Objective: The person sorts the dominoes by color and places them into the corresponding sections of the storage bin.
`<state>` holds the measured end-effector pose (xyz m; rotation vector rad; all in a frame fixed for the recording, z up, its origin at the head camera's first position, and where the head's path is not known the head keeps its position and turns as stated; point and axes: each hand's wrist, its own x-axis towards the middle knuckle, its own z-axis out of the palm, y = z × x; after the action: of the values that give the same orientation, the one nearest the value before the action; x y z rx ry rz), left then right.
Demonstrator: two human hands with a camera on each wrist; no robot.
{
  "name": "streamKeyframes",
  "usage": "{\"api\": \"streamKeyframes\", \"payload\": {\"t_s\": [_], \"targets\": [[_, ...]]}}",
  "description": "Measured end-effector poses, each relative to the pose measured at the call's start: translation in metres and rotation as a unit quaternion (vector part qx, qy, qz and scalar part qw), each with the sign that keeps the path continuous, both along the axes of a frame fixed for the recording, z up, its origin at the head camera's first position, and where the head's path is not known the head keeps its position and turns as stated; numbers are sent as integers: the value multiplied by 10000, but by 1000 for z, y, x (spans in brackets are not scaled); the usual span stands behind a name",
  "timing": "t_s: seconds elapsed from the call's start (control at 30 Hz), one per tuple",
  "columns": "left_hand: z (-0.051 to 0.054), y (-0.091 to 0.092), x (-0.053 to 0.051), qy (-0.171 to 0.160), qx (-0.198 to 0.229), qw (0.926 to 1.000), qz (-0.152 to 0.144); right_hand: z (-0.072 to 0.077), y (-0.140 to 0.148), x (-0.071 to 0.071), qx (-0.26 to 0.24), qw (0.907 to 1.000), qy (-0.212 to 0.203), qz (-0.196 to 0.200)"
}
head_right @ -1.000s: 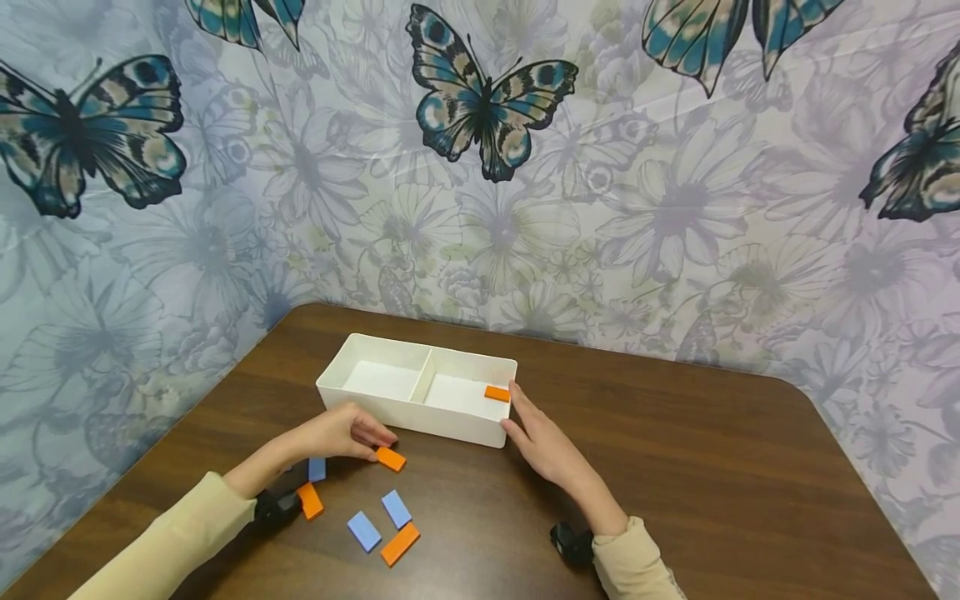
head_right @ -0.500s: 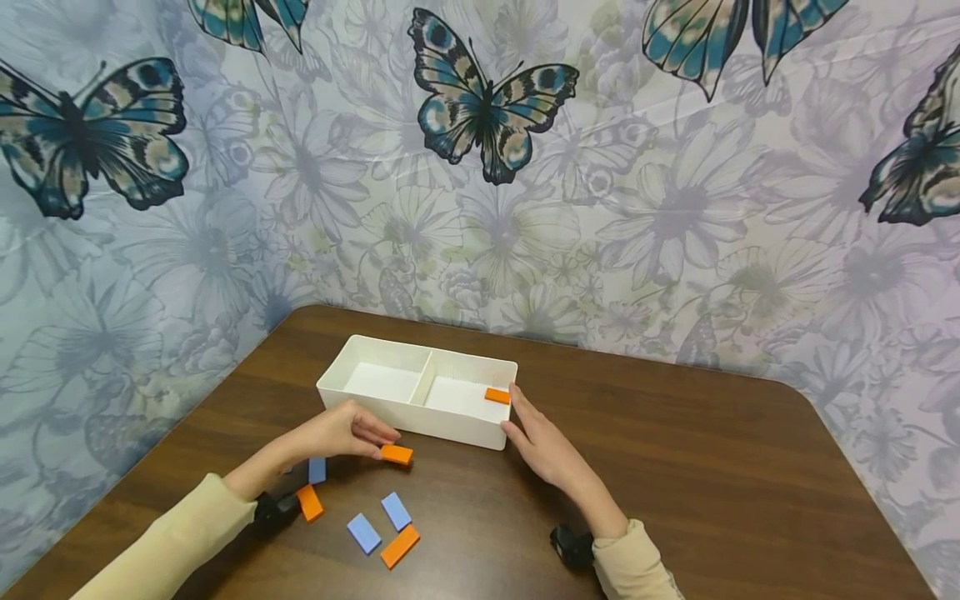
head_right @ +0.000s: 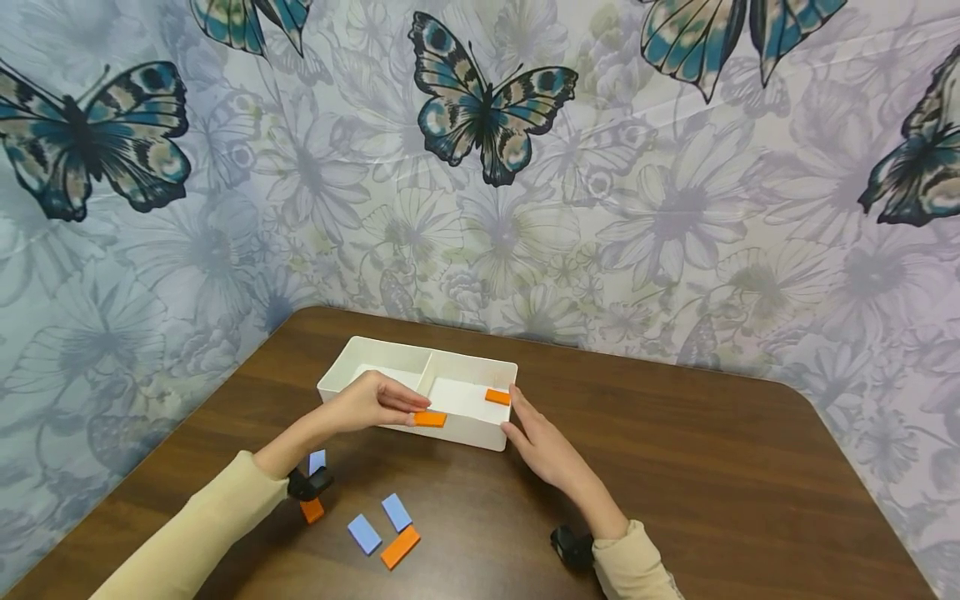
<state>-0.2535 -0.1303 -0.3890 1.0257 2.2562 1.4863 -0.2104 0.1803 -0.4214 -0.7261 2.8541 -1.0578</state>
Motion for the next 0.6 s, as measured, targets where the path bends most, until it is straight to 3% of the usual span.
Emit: {"api": "streamKeyframes", "payload": {"t_s": [0.2, 0.6], "targets": [[7, 23, -13, 170, 65, 9998, 40, -1, 0, 0, 11, 10000, 8, -44], [-2, 56, -41, 70, 41, 9994, 350, 0, 0, 0, -15, 10000, -40, -47]]}}
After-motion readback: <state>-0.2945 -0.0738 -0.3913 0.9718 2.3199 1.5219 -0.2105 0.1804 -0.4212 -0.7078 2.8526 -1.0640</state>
